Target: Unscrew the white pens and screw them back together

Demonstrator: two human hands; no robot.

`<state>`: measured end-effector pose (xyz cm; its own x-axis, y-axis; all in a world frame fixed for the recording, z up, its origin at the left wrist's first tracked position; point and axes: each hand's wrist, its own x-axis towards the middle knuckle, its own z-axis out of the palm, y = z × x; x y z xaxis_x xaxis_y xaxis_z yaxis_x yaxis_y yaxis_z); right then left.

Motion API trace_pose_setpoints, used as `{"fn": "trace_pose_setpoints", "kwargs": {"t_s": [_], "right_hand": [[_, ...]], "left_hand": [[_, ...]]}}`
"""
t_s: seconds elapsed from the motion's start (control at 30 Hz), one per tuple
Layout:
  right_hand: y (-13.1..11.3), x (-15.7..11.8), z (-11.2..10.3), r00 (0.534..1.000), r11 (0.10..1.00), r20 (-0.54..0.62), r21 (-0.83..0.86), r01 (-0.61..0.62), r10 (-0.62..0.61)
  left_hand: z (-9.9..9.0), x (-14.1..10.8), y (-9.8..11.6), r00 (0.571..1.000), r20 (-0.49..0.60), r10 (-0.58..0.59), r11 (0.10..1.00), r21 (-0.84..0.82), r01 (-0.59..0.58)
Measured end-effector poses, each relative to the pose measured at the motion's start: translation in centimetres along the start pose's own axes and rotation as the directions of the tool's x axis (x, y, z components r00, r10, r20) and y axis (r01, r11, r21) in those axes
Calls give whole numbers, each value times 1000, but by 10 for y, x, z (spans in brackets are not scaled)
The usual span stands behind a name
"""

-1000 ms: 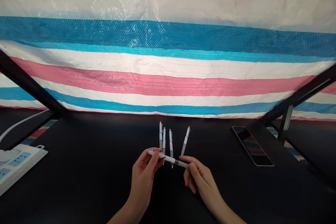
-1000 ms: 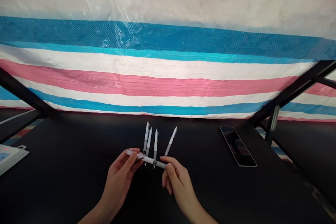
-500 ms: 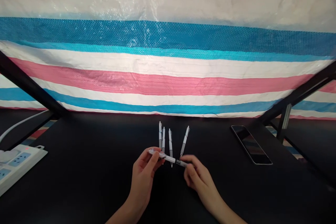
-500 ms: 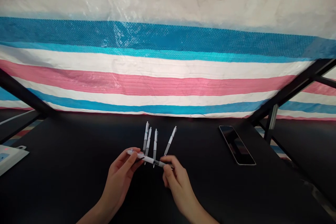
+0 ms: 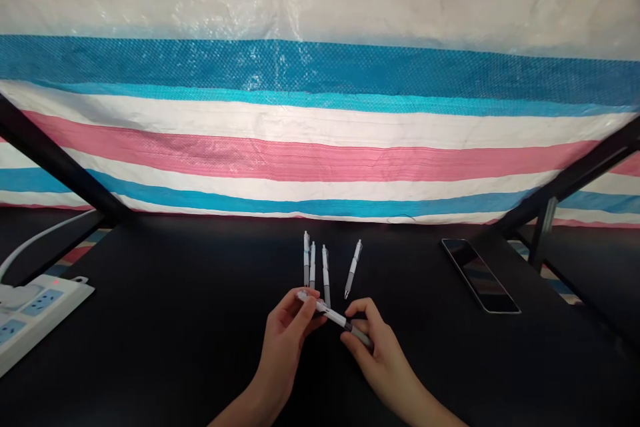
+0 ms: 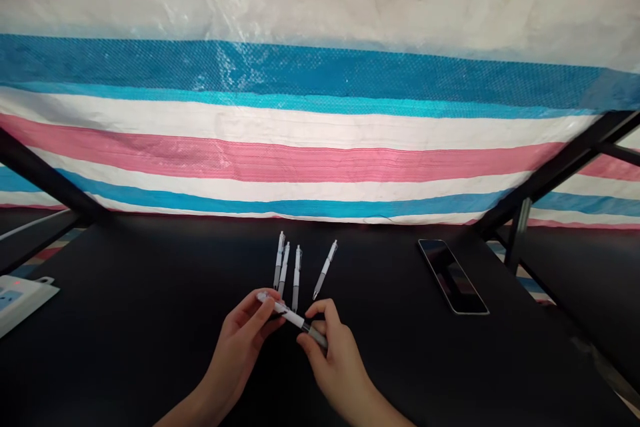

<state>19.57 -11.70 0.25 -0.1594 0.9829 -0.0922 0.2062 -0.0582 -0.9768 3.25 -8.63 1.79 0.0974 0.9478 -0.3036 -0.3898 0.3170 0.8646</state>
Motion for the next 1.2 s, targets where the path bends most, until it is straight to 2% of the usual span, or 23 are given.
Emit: {"fn": "trace_pose_setpoints", "kwargs": {"t_s": [0.1,0.23,0.53,0.7,0.77,0.9,1.07,1.13,1.2], "right_hand": [[1,-1,3,996,999,-80,-41,28,-31],[0,2,1,986,998,-167,-66,-8,-3],[8,1,-4,979,978,-154,-181,102,-131],[4,0,-6,930,980,-337,-180,87,-145],[2,0,-7,918,981,-368,-177,83,-144],[-2,2,-12,939,977,-310,-192,92,-149],[-2,2,-13,983,989,-164,-135,59,-81],[-4,1,-11,995,997,-86,-61,48,-53],[-6,0,-10,998,999,-30,-13,49,-50]], "left_hand": [[2,-3,-1,1000,15,-5,1000,2,5],[4,-3,2,999,52,-13,1000,23,12],[3,-4,9,991,128,49,994,86,-60],[3,-4,10,982,184,35,993,101,-54],[3,-4,10,982,189,30,994,98,-49],[4,-4,10,984,178,17,993,112,-37],[5,-6,9,965,256,60,982,159,-104],[5,-7,8,970,225,89,976,173,-130],[4,-6,7,984,148,98,979,164,-123]]}}
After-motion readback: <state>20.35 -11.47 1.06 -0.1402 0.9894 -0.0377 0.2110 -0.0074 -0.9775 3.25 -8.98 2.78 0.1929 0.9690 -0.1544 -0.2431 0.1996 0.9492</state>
